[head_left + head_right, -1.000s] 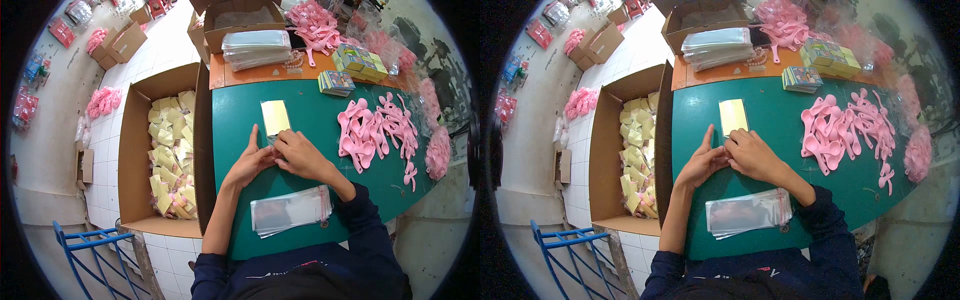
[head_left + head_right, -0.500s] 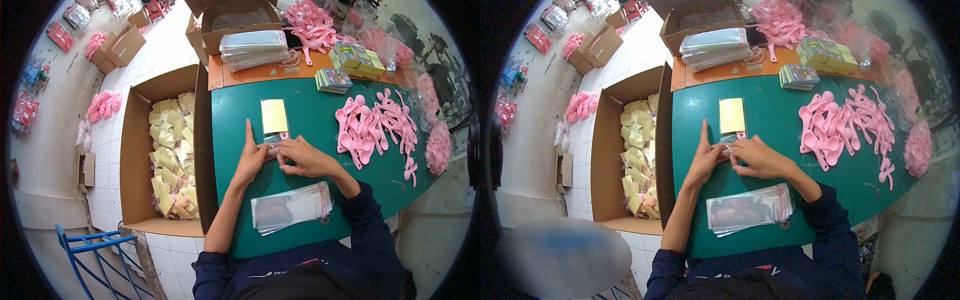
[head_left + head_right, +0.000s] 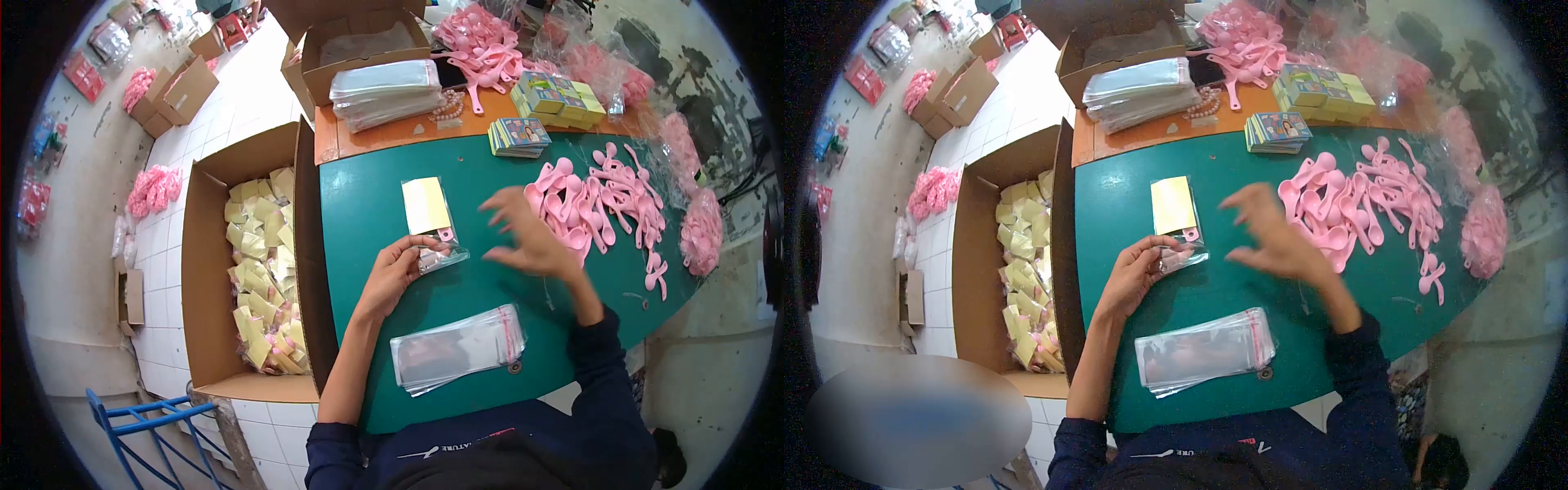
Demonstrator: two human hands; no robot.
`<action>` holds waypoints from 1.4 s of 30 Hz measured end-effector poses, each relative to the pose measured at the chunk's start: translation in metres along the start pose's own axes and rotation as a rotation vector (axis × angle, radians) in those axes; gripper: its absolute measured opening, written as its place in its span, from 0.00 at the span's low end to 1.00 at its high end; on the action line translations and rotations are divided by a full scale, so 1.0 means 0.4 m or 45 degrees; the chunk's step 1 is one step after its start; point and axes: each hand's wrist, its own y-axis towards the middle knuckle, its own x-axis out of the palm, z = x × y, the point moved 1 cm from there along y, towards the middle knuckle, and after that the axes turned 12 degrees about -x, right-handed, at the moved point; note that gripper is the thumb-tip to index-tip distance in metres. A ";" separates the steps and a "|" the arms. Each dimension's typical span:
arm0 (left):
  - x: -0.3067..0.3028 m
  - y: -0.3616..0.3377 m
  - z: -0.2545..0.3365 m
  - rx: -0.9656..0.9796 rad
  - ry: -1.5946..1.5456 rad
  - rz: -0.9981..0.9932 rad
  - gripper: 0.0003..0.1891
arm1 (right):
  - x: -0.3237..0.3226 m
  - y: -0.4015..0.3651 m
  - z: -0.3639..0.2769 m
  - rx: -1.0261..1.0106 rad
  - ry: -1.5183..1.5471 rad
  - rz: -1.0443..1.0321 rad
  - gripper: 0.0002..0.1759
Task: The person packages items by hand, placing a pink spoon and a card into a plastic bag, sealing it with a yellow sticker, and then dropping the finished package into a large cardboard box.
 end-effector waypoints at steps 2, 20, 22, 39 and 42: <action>-0.008 -0.009 -0.012 0.033 -0.090 -0.066 0.14 | 0.113 0.021 -0.002 -0.185 -0.249 -0.007 0.25; 0.005 -0.017 -0.015 0.321 0.712 0.677 0.06 | 0.208 0.000 0.081 0.496 0.930 0.378 0.05; 0.013 -0.014 -0.010 0.195 0.692 0.734 0.06 | 0.213 0.003 0.080 0.523 0.918 0.447 0.05; 0.007 0.018 0.014 0.490 0.822 0.758 0.13 | 0.193 0.003 0.071 0.486 0.598 0.400 0.19; -0.038 0.077 0.083 0.664 0.979 0.795 0.17 | 0.083 -0.010 0.032 0.319 0.030 0.316 0.20</action>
